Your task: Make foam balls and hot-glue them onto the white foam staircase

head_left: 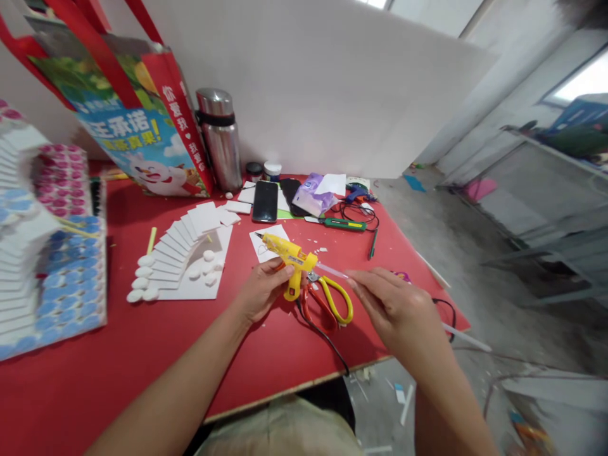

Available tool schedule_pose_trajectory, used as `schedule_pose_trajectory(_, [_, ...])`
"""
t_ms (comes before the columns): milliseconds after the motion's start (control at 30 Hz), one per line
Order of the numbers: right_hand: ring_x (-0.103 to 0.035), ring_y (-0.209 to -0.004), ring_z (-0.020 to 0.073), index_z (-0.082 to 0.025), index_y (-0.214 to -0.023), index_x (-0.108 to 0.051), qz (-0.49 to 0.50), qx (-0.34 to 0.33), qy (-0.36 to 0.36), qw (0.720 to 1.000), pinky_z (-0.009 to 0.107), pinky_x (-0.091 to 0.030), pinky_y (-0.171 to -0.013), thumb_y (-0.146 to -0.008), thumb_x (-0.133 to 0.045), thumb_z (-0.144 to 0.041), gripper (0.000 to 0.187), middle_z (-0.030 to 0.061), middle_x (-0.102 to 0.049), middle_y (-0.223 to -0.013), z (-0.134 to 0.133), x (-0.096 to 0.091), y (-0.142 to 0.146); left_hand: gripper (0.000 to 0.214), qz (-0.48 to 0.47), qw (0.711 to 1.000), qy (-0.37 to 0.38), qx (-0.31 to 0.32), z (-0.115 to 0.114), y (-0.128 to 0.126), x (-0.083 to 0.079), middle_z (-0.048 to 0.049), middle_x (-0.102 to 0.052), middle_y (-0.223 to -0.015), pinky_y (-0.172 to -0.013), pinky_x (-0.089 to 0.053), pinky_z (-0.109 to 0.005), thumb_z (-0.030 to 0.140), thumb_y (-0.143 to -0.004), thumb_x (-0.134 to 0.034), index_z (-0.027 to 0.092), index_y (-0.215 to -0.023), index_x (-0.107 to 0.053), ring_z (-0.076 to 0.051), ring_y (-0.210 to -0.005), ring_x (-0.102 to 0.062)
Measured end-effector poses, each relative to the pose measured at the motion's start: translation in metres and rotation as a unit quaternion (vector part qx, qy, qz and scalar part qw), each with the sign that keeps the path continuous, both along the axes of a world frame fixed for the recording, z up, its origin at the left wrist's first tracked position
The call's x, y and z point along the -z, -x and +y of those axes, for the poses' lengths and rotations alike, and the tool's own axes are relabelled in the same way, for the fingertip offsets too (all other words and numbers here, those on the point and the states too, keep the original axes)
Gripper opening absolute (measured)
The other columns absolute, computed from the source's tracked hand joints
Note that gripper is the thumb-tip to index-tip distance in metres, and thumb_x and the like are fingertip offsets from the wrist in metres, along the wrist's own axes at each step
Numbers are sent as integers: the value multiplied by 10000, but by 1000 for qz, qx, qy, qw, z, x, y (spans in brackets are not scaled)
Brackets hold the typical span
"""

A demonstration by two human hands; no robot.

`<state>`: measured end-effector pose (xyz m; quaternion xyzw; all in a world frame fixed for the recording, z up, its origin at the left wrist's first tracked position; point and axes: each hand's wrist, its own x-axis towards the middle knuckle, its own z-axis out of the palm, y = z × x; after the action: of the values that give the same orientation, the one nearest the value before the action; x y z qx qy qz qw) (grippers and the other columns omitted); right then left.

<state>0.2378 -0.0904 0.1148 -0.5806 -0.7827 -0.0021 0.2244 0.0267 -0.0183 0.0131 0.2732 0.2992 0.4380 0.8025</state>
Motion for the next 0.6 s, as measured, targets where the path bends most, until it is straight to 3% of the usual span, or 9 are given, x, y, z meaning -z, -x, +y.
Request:
schedule_pose_trajectory(100, [-738,-776,202,-187,-1120,-707,6,2,-12,1000,295,-510,-670,-1025,-550,-286,208,75,-779,-928,-1,2,3,421,-7,1000,5,-14,1,0,0,-93,-768,-809,-684,-586,-300,378,-684,-929,110,-950,-743,-203,-715,-738])
schedule_pose_trajectory(233, [-715,-682,174,-202,-972,-674,-4,2,-27,1000,269,-470,-614,-1019,-560,-272,141,39,-755,-794,-1,2,5,420,-16,1000,12,-24,1,1,-2,-76,-764,-779,-642,-577,-266,345,-650,-949,110,-934,-748,-191,-704,-737])
schedule_pose_trajectory(333, [-722,-690,172,-200,-936,-670,-23,-12,-37,999,269,-464,-614,-1029,-542,-259,169,42,-766,-814,1,0,4,410,-23,1000,9,-17,1,2,-1,-74,-767,-782,-634,-574,-255,332,-643,-953,113,-923,-748,-192,-713,-743])
schedule_pose_trajectory(600, [-711,-636,147,-186,-944,-672,12,-55,-8,998,239,-477,-595,-1019,-568,-202,129,20,-755,-756,8,0,-2,388,-26,1000,-9,8,2,5,2,-62,-768,-791,-626,-568,-249,350,-646,-953,129,-900,-760,-178,-700,-737])
